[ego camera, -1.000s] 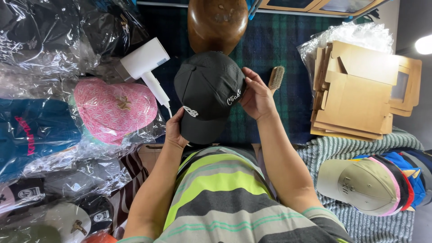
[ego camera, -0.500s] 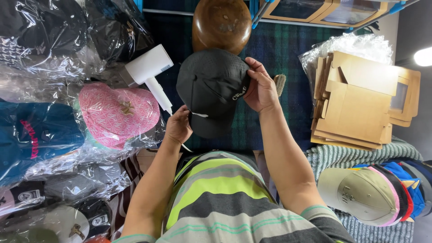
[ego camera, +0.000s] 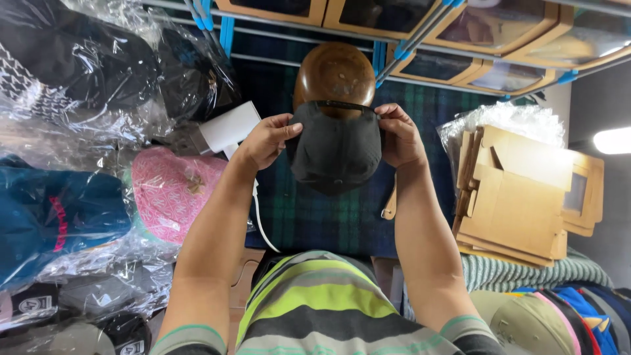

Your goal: Cleaning a black baseball cap using a wooden brush and a lint roller to remove dust and lint.

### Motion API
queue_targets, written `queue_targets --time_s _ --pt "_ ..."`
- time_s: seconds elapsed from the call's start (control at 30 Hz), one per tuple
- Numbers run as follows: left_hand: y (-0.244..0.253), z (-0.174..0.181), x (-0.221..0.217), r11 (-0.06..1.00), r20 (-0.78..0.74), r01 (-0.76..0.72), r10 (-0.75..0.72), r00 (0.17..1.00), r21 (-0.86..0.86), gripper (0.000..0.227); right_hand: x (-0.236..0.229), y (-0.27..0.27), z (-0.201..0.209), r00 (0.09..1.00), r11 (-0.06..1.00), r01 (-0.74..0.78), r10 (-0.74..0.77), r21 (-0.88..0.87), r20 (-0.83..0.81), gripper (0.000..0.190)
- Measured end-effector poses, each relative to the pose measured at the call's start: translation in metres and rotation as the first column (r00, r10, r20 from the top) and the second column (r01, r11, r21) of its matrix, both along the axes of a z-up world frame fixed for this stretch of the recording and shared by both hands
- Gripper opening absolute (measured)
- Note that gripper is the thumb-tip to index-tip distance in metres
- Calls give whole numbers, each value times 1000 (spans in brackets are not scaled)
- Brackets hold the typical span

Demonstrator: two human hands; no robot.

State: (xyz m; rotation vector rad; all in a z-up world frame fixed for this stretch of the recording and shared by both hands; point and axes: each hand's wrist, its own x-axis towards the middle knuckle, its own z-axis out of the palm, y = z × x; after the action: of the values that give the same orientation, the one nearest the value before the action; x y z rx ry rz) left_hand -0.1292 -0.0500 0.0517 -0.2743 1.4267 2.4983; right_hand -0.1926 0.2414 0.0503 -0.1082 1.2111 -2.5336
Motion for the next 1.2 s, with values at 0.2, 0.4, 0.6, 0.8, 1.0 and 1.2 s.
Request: queue_targets --time_s 0.2,0.4,0.6,0.8,1.0,1.2 --pt "5 -23 -94 960 -136 -217 194 971 -177 23 -62 -13 29 976 978 159 -135 133 -174 20" --pt "16 -95 -144 875 -38 -361 369 929 -324 44 -103 -35 -32 926 733 375 -332 567 -182 30" --pt "34 -11 -108 933 108 -268 300 948 -238 78 -71 -63 25 793 852 103 -382 514 475 74" --pt "42 -4 -95 930 76 -298 320 944 -217 82 -61 -43 -12 878 832 104 -334 545 343 66" --pt "58 -5 -28 854 -35 -363 378 925 -372 62 -8 -11 -41 949 800 143 -277 582 148 56" --pt "65 -24 33 846 16 -376 412 911 -379 56 50 0 -68 979 776 190 -194 602 -58 46"
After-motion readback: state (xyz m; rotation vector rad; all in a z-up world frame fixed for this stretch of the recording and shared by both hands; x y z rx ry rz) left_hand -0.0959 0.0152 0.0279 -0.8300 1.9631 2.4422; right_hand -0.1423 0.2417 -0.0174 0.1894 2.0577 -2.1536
